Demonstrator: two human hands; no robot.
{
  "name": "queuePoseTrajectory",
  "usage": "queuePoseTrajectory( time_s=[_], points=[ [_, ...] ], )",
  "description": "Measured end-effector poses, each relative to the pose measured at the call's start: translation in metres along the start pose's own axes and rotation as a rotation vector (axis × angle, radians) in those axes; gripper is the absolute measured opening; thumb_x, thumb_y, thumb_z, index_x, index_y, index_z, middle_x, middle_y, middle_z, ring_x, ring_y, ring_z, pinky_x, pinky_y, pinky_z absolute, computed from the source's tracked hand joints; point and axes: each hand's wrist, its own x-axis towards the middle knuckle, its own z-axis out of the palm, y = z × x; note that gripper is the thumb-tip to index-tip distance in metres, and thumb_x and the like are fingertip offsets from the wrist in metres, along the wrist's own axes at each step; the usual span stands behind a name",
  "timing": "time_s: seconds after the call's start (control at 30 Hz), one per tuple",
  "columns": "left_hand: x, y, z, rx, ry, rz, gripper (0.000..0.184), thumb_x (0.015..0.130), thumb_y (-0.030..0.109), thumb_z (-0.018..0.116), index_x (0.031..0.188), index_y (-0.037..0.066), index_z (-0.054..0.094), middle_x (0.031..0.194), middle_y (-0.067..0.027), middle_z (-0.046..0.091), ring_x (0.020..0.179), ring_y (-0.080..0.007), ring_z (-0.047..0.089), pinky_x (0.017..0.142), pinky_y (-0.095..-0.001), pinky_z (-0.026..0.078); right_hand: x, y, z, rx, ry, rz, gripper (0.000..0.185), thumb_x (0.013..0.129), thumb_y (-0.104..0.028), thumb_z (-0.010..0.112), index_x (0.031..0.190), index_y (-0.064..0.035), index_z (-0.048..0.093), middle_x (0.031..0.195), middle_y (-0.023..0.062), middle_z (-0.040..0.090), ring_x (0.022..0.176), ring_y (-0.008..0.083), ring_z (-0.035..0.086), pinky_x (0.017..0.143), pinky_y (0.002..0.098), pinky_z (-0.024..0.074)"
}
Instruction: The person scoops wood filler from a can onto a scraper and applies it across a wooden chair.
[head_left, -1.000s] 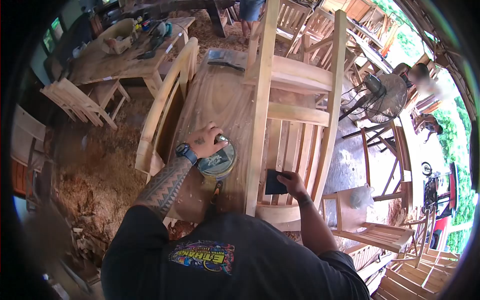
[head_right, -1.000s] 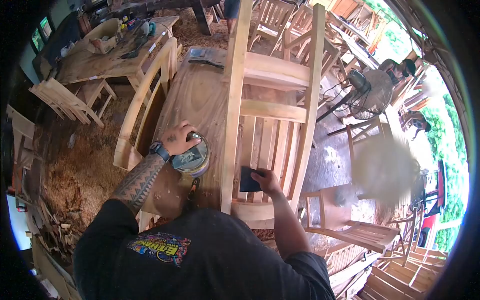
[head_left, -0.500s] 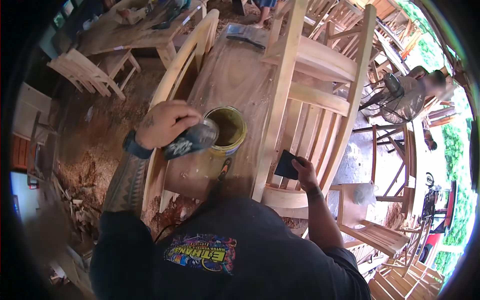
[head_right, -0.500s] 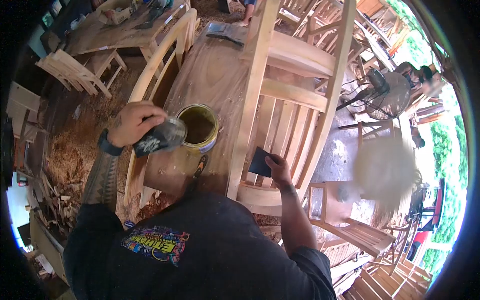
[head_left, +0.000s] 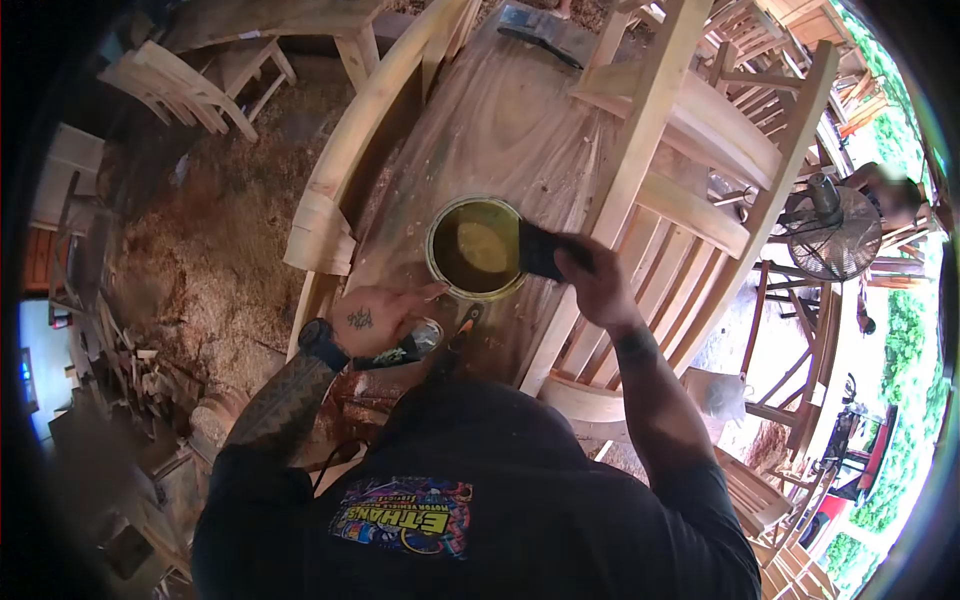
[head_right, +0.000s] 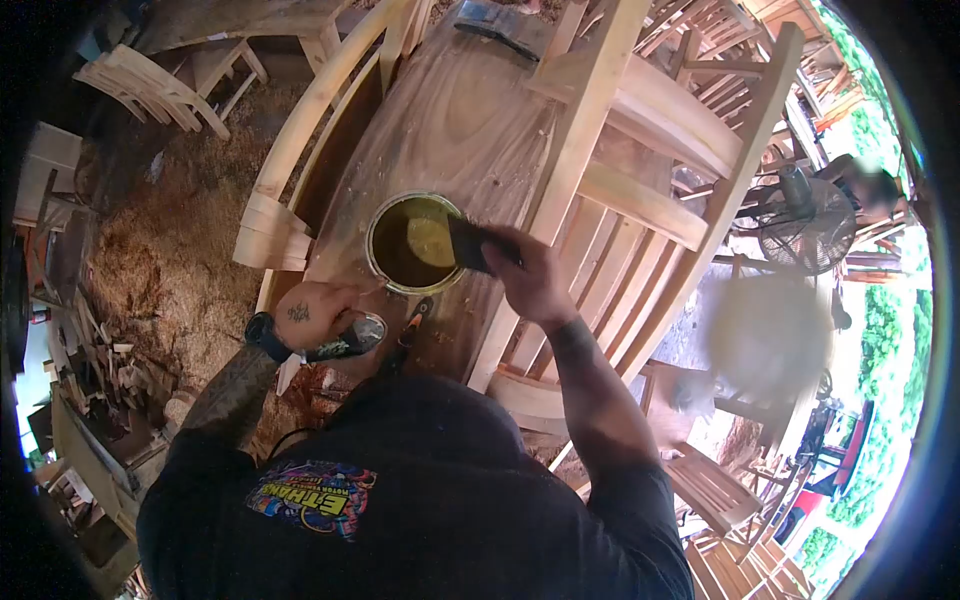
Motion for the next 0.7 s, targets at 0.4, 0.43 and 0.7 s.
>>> queuePoseTrajectory(
  time_s=[0.4, 0.43, 0.7],
  points=[
    [0.02, -0.022, 0.018, -0.114, -0.218, -0.063, 0.032, 0.092, 0.025, 0.07, 0.124, 0.017, 0.068, 0.092, -0.013, 0.071, 0.084, -0.0356, 0.07, 0.071, -0.0474, 0.055, 0.135, 0.04, 0.033, 0.761, -0.286, 0.147, 0.034, 0.109, -0.029, 0.057, 0.122, 0.0006, 0.067, 0.111, 0.0054, 0.072, 0.101, 0.0147, 0.068, 0.092, 0.0313, 0.0545],
    [0.026, -0.021, 0.017, -0.067, -0.195, -0.062, 0.032, 0.092, 0.024, 0.07, 0.123, 0.017, 0.068, 0.093, -0.0134, 0.071, 0.084, -0.0356, 0.07, 0.071, -0.0475, 0.055, 0.137, 0.041, 0.034, 0.769, -0.319, 0.151, 0.034, 0.108, -0.029, 0.058, 0.12, 0.0003, 0.069, 0.109, 0.0032, 0.072, 0.098, 0.012, 0.067, 0.088, 0.0284, 0.0542],
    [0.045, -0.022, -0.015, 0.047, -0.105, -0.355, 0.041, 0.088, 0.016, 0.068, 0.129, 0.014, 0.064, 0.099, -0.017, 0.072, 0.087, -0.0371, 0.07, 0.074, -0.0503, 0.055, 0.05, 0.03, 0.007, 0.883, 0.063, 0.291, 0.031, 0.111, -0.025, 0.054, 0.12, 0.002, 0.065, 0.108, 0.0047, 0.071, 0.098, 0.0126, 0.067, 0.091, 0.0289, 0.0539]
  ],
)
